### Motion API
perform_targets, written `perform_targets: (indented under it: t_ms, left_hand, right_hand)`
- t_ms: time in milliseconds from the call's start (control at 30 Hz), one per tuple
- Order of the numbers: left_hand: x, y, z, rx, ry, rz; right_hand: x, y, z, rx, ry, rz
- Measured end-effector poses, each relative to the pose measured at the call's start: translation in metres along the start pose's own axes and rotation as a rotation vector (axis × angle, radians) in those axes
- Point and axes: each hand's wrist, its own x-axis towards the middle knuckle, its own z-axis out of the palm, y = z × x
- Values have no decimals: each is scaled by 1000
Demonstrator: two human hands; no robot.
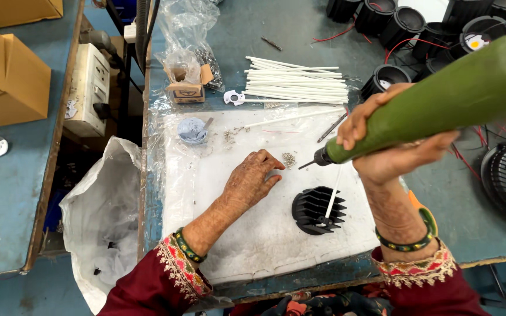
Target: The person assembles LED light fixtures at a workbench. They thread red and white wires through black finned heatsink housings, pull the wires through, and use a green electric screwdriver to drive screws into the housings, repeating the process on multiple units.
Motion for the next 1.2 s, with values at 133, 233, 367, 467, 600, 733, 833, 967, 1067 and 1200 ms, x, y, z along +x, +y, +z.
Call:
perform_targets:
  t_ms: [133,233,367,467,600,733,833,967,1067,1200]
  left_hand:
    - [6,-2,-4,20,49,43]
    - [17,-2,-4,-105,-20,-157]
    - [28,4,3,84,89,-96]
    - [29,8,4,71,115,-133]
    - [35,9,3,-603,-40,-370]
    - [39,10,3,-996,-133,-449]
    - [39,9,3,-1158,-157,-420]
    - [38,10,2,-1239,-188,-476]
    - [38,11,1,-1239,-184,-480]
    - [38,10,4,-1240,-194,-470]
  right_hand:
    - [4,21,-1,3,-20,23]
    - [7,29,-5,-6,-32,30]
    - [7,31,-3,3,-42,24]
    - [6,25,5,42,-47,23]
    - [4,1,7,48,-16,26]
    - [10,-21,6,6,14,-32]
    - [13,-29,4,94,-41,-38]
    - [15,-27,6,113,-45,-17]
    - [17,-24,7,47,-37,-33]
    - [19,-25,8,25,-40,-54]
